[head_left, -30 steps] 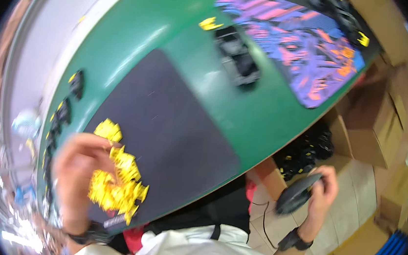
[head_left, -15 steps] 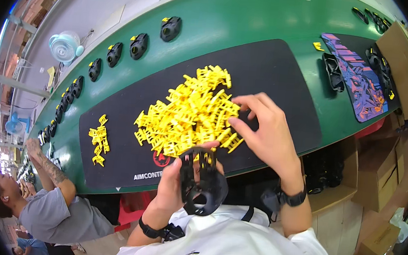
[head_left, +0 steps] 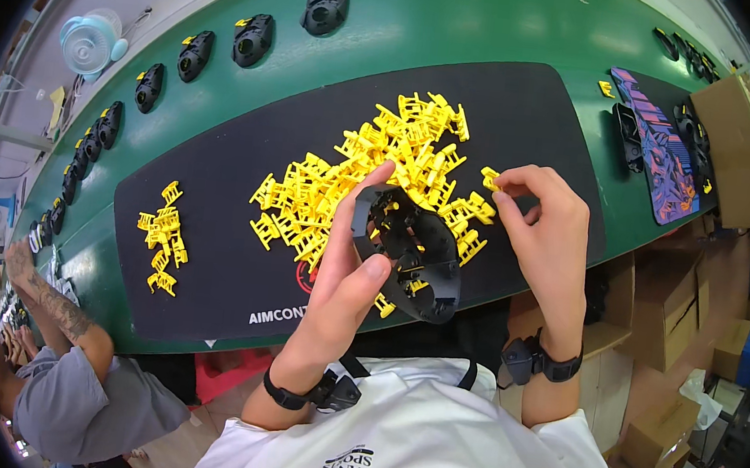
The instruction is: The person is assembling electronic components, specifically game controller shells, by inserting yellow plastic parts.
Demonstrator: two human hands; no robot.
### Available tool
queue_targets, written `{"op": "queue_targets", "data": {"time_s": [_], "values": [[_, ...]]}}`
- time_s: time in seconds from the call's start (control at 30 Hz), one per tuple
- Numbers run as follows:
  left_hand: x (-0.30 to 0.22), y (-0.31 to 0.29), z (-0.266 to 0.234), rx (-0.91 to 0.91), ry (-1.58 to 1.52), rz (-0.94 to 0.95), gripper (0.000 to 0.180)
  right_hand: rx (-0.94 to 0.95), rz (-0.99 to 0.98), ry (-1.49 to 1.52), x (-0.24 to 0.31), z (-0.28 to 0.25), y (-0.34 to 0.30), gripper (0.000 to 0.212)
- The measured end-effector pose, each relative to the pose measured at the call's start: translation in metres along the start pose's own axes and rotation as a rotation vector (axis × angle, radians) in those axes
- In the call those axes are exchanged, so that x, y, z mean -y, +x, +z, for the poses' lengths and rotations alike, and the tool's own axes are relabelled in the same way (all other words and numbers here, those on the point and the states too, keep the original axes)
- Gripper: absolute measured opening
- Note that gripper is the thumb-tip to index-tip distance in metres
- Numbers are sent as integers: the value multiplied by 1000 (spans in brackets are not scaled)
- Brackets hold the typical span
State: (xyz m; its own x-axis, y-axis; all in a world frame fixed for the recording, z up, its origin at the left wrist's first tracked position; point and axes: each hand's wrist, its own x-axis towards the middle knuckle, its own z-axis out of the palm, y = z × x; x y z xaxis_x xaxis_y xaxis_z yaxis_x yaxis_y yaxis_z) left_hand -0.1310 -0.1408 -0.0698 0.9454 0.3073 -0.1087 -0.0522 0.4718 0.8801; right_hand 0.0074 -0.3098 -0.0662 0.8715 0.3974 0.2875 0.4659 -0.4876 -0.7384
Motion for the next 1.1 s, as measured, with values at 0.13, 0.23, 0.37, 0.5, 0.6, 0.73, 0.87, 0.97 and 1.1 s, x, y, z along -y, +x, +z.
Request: {"op": "queue_targets", "data": {"time_s": [0.13, 0.23, 0.37, 0.5, 0.6, 0.73, 0.87, 0.97, 1.1], "values": [[7, 3, 3, -13, 15, 25, 95, 54, 220, 548, 17, -12, -14, 11], [8, 3, -3, 143, 28, 83, 84, 184, 62, 586, 32, -7, -27, 18], [10, 3, 3, 149, 216, 215, 87, 42, -28, 339, 41, 3, -25, 22], [6, -1, 3, 137, 117, 131, 85, 14, -114, 354, 38, 1, -22, 24], [9, 1, -2, 152, 170, 122, 85, 41, -132, 322, 34, 0, -22, 24], [7, 0, 3, 183, 218, 158, 86, 58, -117, 349, 35, 0, -22, 25], [10, -1, 3, 167, 210, 134, 86, 38, -154, 213, 42, 2, -25, 27], [14, 1, 2, 162, 254, 191, 85, 27, -177, 186, 41, 1, -24, 28], [18, -3, -3, 145, 195, 102, 84, 47, -209, 193, 38, 3, -25, 29]]}}
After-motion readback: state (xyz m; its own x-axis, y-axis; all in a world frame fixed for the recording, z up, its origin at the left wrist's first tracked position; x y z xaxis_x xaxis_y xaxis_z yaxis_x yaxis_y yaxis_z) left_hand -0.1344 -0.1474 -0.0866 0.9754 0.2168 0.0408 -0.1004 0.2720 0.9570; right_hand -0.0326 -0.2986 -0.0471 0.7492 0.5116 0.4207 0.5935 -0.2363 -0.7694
